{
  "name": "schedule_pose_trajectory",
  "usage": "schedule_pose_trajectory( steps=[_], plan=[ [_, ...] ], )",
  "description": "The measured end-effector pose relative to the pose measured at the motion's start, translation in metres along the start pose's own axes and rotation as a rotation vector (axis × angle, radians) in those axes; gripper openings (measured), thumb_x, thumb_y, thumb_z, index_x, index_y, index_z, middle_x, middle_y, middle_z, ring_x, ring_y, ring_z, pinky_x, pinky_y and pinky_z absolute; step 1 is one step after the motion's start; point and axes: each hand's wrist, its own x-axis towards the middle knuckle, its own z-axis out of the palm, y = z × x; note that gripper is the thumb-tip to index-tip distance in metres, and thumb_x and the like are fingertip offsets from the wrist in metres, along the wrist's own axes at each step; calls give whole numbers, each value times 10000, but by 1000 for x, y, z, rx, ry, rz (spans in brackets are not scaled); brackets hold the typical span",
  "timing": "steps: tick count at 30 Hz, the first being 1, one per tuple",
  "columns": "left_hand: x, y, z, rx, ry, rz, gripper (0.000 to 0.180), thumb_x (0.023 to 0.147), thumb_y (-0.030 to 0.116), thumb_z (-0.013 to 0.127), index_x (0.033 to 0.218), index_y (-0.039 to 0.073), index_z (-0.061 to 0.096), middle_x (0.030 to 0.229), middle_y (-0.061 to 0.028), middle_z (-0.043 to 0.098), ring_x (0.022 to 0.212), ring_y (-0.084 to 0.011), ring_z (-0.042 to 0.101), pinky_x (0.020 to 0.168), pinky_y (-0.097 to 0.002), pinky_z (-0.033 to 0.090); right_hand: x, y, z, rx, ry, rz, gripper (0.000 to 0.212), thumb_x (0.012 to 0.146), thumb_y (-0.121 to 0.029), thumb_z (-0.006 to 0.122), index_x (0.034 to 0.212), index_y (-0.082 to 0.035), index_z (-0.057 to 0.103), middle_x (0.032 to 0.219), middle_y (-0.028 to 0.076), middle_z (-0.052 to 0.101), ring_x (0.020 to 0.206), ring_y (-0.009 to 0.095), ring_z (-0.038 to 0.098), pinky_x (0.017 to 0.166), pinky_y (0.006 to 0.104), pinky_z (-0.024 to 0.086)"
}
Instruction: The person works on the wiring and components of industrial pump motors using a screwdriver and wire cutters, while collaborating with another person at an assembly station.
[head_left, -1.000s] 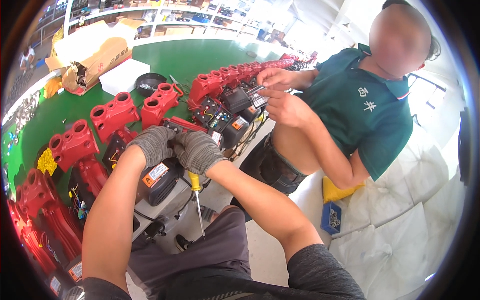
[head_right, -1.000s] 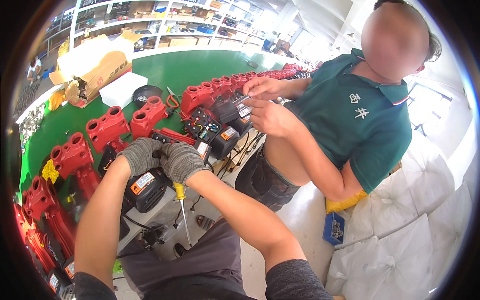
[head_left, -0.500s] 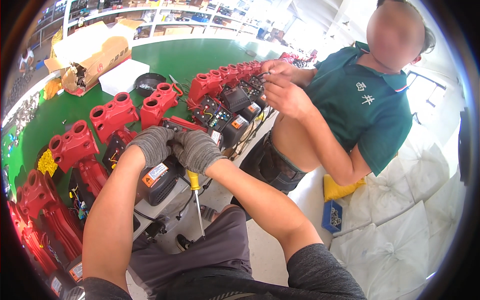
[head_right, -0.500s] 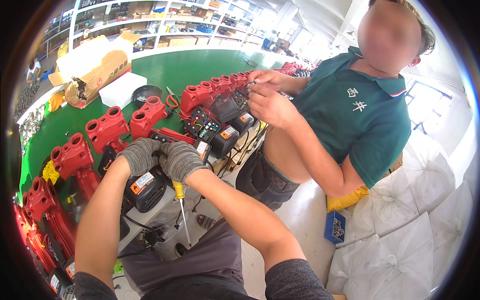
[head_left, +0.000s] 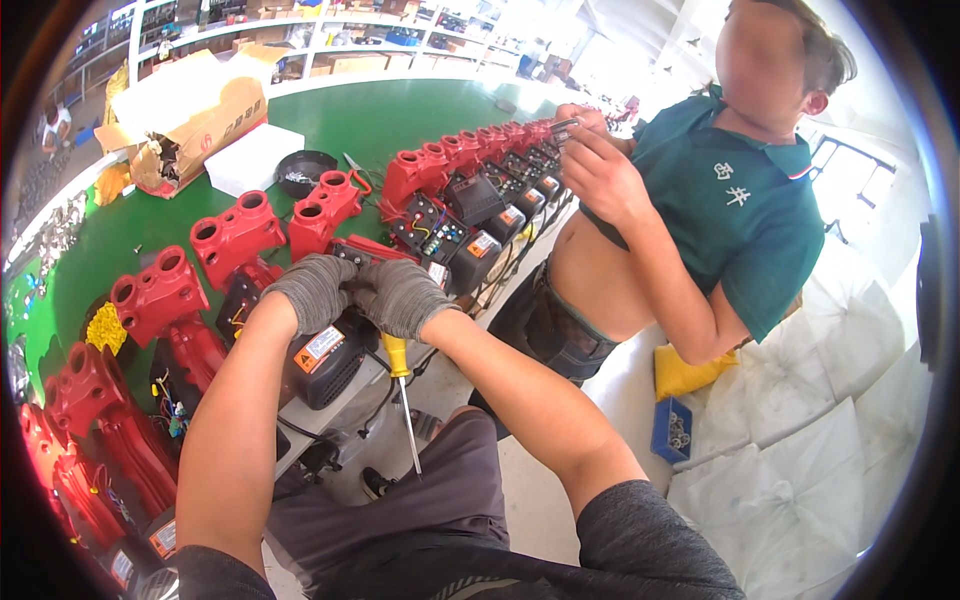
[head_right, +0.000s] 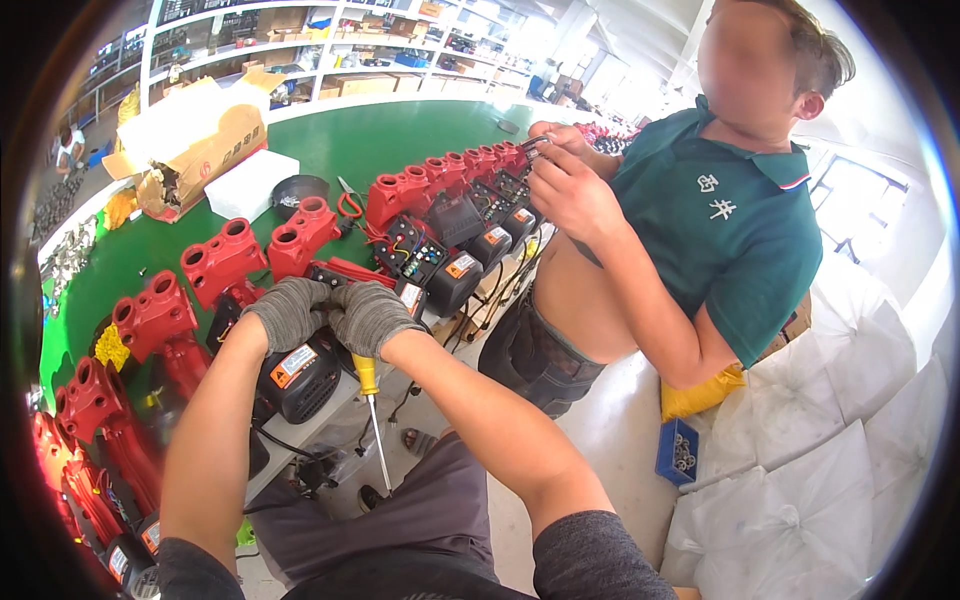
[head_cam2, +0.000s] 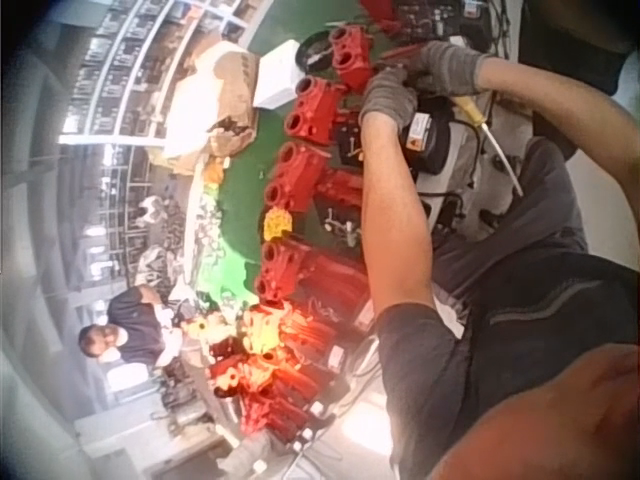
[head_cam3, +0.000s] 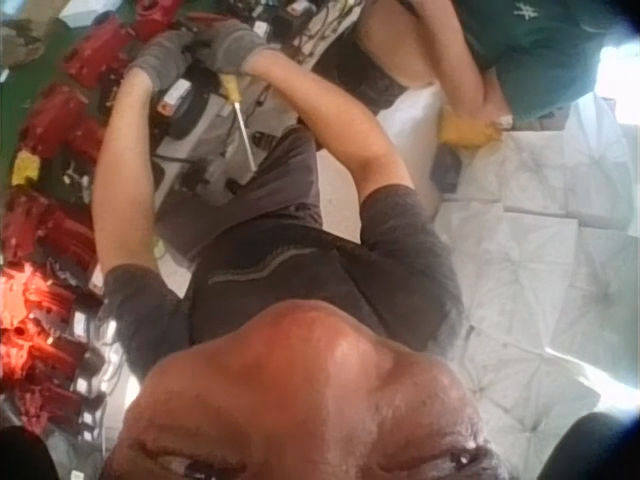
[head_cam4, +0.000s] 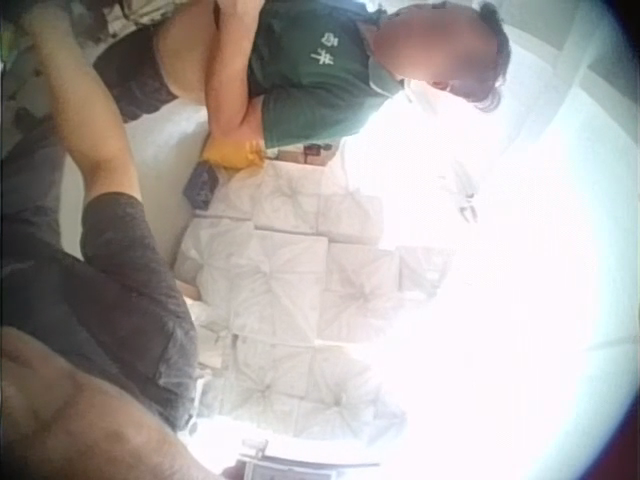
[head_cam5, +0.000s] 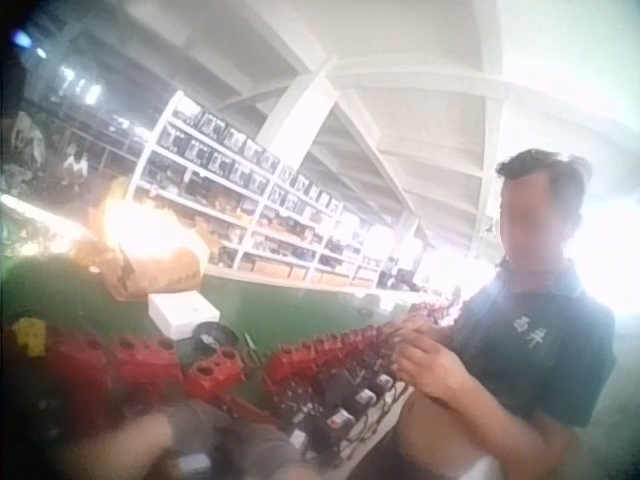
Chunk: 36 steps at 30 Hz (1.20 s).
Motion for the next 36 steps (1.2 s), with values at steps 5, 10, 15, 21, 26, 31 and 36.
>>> schedule_pose_trajectory(
  steps=[5,10,15,21,26,31,36],
  plan=[
    [-1,1,-1,54,-8,24,375,831,72,665,1205,50,683,1118,-219,699,1060,-387,665,937,-416,535,-4,-8,-12,105,-52,-19,344,906,-292,624,1207,-155,719,971,186,724,906,363,690,836,423,534],
    [1,-6,4,26,32,57,391,818,67,665,1209,49,683,1111,-219,699,1055,-388,666,930,-421,537,-3,-9,-16,137,-84,6,331,870,-266,642,1168,-160,739,1006,192,723,946,379,684,871,425,541],
    [1,-1,0,20,1,34,385,826,60,661,1211,52,685,1116,-213,703,1059,-380,668,929,-411,532,2,-3,-13,162,-94,27,320,862,-257,641,1127,-112,748,964,201,724,915,370,692,852,422,546],
    [-2,2,-2,38,-14,8,384,846,65,659,1229,61,684,1122,-210,706,1057,-373,674,928,-398,529,6,0,-9,185,-102,27,310,850,-252,644,1072,-65,754,917,218,719,874,370,695,836,425,546],
    [-2,3,-3,14,-14,6,387,851,84,666,1238,80,686,1134,-207,703,1065,-366,673,934,-393,526,8,2,-7,143,-114,19,321,877,-295,657,1096,-80,750,958,201,725,904,363,688,858,414,527],
    [0,4,-2,61,-20,8,383,855,97,668,1237,89,688,1135,-198,704,1066,-367,670,939,-391,524,6,3,-8,175,-81,2,315,848,-248,638,1072,-56,748,918,231,711,895,384,688,846,427,540],
    [0,2,-1,42,-7,31,368,857,88,666,1224,80,689,1117,-206,706,1051,-377,672,930,-396,527,4,0,-12,169,-90,6,317,850,-254,639,1054,-34,743,925,236,707,908,391,685,855,435,538]
  ],
)
